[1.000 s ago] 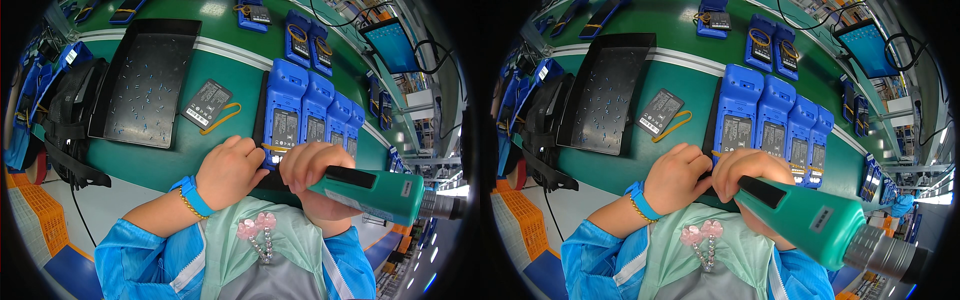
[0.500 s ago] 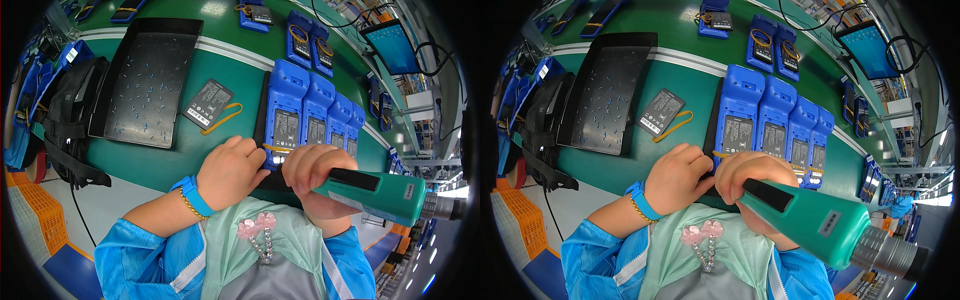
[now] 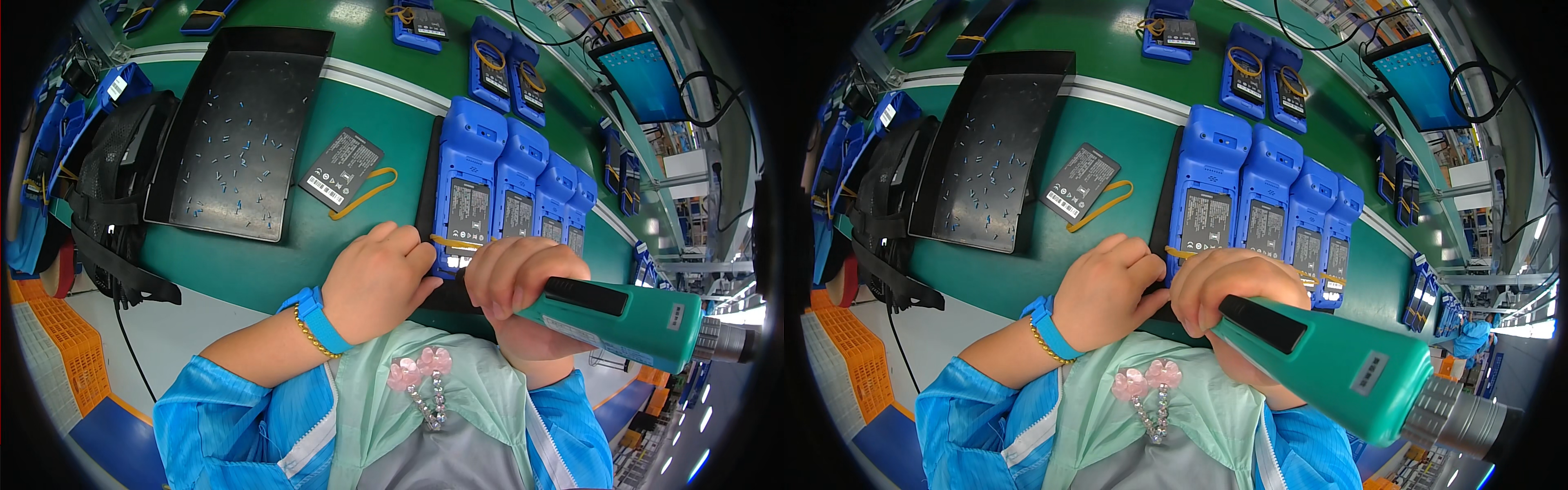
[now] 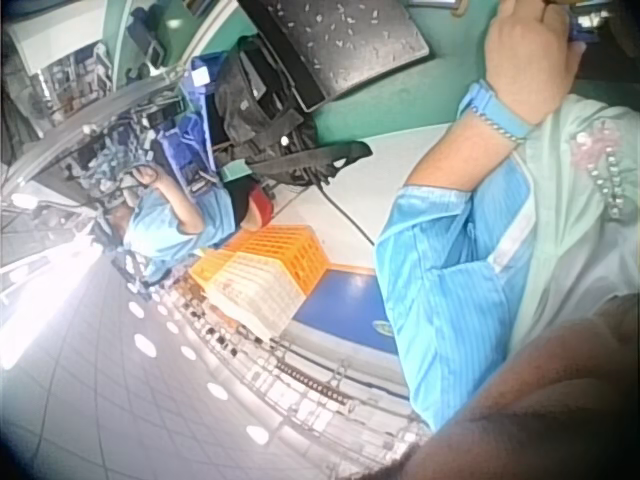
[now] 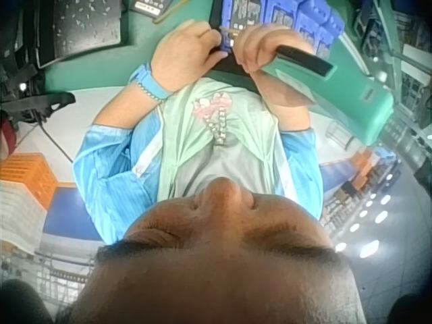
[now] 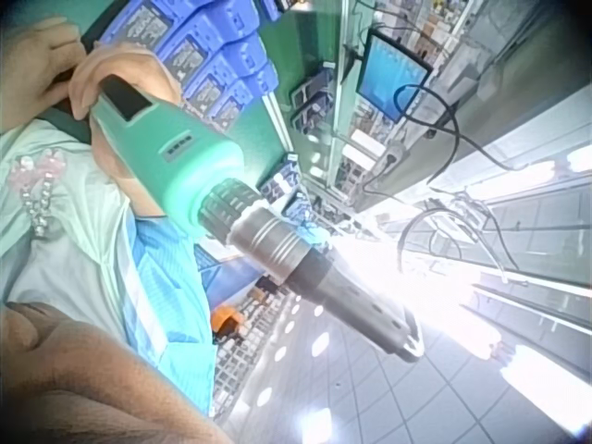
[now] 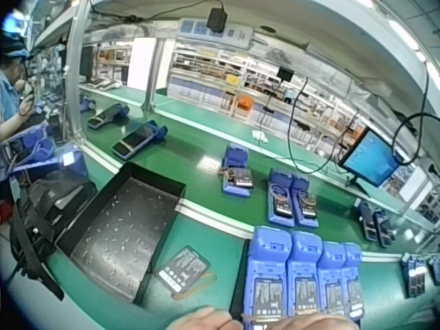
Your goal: The person assembles electronic handheld devices by screwing together their casing and battery components with an electric screwdriver.
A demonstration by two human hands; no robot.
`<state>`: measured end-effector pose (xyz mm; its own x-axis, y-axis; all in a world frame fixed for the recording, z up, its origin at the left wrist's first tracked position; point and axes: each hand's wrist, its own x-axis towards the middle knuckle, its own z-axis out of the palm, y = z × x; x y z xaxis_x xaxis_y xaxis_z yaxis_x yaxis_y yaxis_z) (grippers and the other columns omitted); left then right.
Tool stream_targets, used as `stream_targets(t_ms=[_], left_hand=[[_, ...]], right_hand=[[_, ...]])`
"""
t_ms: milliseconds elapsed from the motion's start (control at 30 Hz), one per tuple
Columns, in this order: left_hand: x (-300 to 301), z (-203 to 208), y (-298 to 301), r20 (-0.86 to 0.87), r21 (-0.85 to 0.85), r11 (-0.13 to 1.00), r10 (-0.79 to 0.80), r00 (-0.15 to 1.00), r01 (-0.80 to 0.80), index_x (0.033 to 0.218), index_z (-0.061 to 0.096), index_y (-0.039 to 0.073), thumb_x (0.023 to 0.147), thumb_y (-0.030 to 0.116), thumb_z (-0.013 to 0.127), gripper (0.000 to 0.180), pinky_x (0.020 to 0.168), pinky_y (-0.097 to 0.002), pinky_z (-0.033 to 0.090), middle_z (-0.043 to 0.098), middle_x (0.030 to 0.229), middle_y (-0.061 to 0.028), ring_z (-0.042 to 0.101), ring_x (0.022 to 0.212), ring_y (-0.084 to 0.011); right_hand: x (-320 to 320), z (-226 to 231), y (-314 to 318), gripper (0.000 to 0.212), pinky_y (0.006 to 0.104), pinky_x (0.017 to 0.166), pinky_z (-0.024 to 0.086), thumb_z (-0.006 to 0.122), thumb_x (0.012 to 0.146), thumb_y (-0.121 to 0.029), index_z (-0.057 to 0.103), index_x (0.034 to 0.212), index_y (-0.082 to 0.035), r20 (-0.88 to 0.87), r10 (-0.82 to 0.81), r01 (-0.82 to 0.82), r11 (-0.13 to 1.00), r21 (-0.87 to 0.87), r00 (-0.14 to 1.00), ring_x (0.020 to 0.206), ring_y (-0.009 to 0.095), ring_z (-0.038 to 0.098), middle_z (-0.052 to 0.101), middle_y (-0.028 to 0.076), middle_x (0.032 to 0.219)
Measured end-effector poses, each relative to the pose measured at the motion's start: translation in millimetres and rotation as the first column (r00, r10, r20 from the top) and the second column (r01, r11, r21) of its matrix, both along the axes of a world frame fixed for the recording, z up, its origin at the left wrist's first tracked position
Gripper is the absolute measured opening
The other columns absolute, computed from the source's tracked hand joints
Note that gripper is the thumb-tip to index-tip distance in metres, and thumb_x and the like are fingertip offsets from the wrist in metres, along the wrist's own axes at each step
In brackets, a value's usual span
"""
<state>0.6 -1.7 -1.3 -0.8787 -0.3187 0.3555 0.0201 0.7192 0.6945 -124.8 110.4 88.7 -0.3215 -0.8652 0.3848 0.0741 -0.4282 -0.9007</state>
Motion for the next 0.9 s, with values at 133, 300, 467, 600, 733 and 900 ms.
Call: stream_targets(t_ms=[133, 300, 467, 600, 733, 900], left_hand=[[0.0, 0.6, -0.7, 0.006, -0.006, 1.0, -0.014, 1.0, 0.014, 0.084, 0.06, 0.007, 0.075, 0.019, 0.08, 0.024, 0.069, -0.0404, 0.049, 0.053, 0.084, -0.0082, 0.056, 0.082, -0.0292], [-0.2, 1.1, -1.1, 0.01, 0.0, 1.0, -0.015, 1.0, 0.015, 0.085, 0.06, 0.007, 0.075, 0.019, 0.08, 0.025, 0.07, -0.0405, 0.049, 0.053, 0.084, -0.0084, 0.056, 0.083, -0.0294], [-0.3, 0.5, -0.5, 0.016, 0.001, 1.0, -0.01, 1.0, 0.01, 0.086, 0.061, 0.007, 0.075, 0.018, 0.08, 0.025, 0.07, -0.0405, 0.049, 0.053, 0.084, -0.0083, 0.056, 0.083, -0.0294], [0.4, 0.3, -0.5, 0.016, -0.003, 1.0, -0.011, 1.0, 0.011, 0.086, 0.062, 0.007, 0.075, 0.019, 0.08, 0.024, 0.071, -0.0402, 0.05, 0.053, 0.085, -0.008, 0.056, 0.084, -0.029], [2.2, 1.3, -1.6, 0.031, -0.004, 1.0, -0.002, 1.0, 0.002, 0.087, 0.062, 0.007, 0.075, 0.019, 0.08, 0.024, 0.071, -0.0401, 0.05, 0.053, 0.085, -0.0078, 0.057, 0.084, -0.0288], [0.4, 3.5, -1.5, 0.04, -0.001, 1.0, -0.014, 0.999, 0.014, 0.088, 0.062, 0.007, 0.075, 0.019, 0.08, 0.025, 0.072, -0.0407, 0.05, 0.054, 0.086, -0.0081, 0.057, 0.085, -0.0296]], right_hand=[[0.3, 0.8, 1.3, 0.029, 0.0355, 0.06, 0.047, 0.061, 0.099, -0.025, 0.056, 0.083, -0.001, -0.001, 0.008, -0.008, 1.0, 0.023, 1.0, 0.065, 0.024, 0.057, 0.059, 0.014, 0.073], [1.1, 2.0, 2.0, 0.026, 0.0354, 0.062, 0.047, 0.06, 0.099, -0.023, 0.056, 0.086, 0.0, 0.002, 0.006, -0.006, 0.999, 0.042, 1.0, 0.067, 0.024, 0.057, 0.059, 0.014, 0.075], [-0.1, 0.1, 1.2, 0.026, 0.0351, 0.062, 0.047, 0.06, 0.099, -0.022, 0.056, 0.086, 0.0, 0.003, 0.015, -0.015, 0.999, 0.034, 1.0, 0.066, 0.024, 0.056, 0.059, 0.013, 0.076], [-1.5, -1.7, 1.2, 0.027, 0.0348, 0.061, 0.046, 0.061, 0.099, -0.023, 0.056, 0.085, 0.0, 0.011, 0.033, -0.034, 0.999, 0.016, 0.999, 0.066, 0.023, 0.057, 0.059, 0.013, 0.076], [-1.1, -1.0, 0.1, 0.029, 0.0346, 0.06, 0.046, 0.061, 0.099, -0.025, 0.057, 0.084, 0.0, 0.008, 0.039, -0.039, 0.999, 0.02, 0.999, 0.066, 0.023, 0.057, 0.059, 0.013, 0.074], [0.6, 5.0, 1.1, 0.027, 0.0344, 0.06, 0.046, 0.062, 0.098, -0.024, 0.058, 0.087, 0.0, 0.02, -0.003, 0.003, 1.0, 0.012, 1.0, 0.065, 0.024, 0.056, 0.059, 0.014, 0.074]])
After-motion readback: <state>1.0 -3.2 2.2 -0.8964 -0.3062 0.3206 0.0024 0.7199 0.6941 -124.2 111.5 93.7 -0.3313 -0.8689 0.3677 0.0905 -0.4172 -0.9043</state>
